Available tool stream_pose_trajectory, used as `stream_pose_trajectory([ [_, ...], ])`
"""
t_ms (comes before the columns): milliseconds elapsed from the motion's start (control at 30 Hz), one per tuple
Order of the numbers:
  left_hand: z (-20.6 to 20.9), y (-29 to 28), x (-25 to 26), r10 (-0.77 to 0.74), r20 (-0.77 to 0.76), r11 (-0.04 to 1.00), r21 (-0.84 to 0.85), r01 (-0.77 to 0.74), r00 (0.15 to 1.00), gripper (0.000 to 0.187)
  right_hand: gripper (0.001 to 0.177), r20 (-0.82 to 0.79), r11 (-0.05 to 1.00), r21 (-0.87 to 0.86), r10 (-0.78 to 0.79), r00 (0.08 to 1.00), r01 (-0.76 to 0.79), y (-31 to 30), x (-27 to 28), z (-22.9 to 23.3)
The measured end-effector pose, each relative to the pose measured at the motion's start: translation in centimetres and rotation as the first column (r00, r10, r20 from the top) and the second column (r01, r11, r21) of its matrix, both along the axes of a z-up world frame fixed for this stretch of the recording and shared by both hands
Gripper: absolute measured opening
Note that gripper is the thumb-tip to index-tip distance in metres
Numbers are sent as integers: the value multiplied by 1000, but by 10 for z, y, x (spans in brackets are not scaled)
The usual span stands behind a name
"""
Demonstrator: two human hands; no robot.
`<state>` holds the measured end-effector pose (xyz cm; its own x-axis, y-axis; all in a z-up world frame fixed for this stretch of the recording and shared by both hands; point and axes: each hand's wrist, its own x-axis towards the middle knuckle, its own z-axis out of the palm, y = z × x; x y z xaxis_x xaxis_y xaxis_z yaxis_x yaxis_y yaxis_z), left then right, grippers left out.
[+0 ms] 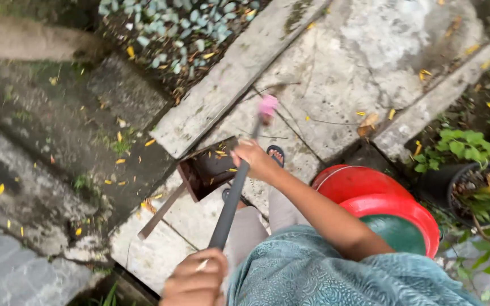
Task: Sweeping leaves and debris from a paved yard area into a dustpan and dumping them into a trash bin.
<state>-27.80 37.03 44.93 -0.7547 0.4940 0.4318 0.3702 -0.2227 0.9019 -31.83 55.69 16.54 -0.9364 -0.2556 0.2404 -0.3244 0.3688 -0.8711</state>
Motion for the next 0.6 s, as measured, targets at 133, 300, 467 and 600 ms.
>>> stream_pose_trajectory([
  [133, -4, 34, -19, -273, 23, 956, 121, 268, 962, 49, 23, -85, 953, 105, -277, 957, 285, 52, 8, -16],
  [300, -254, 73, 4, -712, -476, 489, -864, -122, 517, 26, 25, -74, 896, 57, -436, 897, 441, 158, -51, -47],
  [467, -132, 218, -65, -221, 22, 925, -312, 217, 975, 29, 15, 86, 908, 73, -418, 904, 413, 217, -51, -107],
  [600, -129, 216, -59, -300, 441, 542, -651, 531, 846, 30, 23, 80, 882, 112, -466, 881, 457, 202, -10, -168],
])
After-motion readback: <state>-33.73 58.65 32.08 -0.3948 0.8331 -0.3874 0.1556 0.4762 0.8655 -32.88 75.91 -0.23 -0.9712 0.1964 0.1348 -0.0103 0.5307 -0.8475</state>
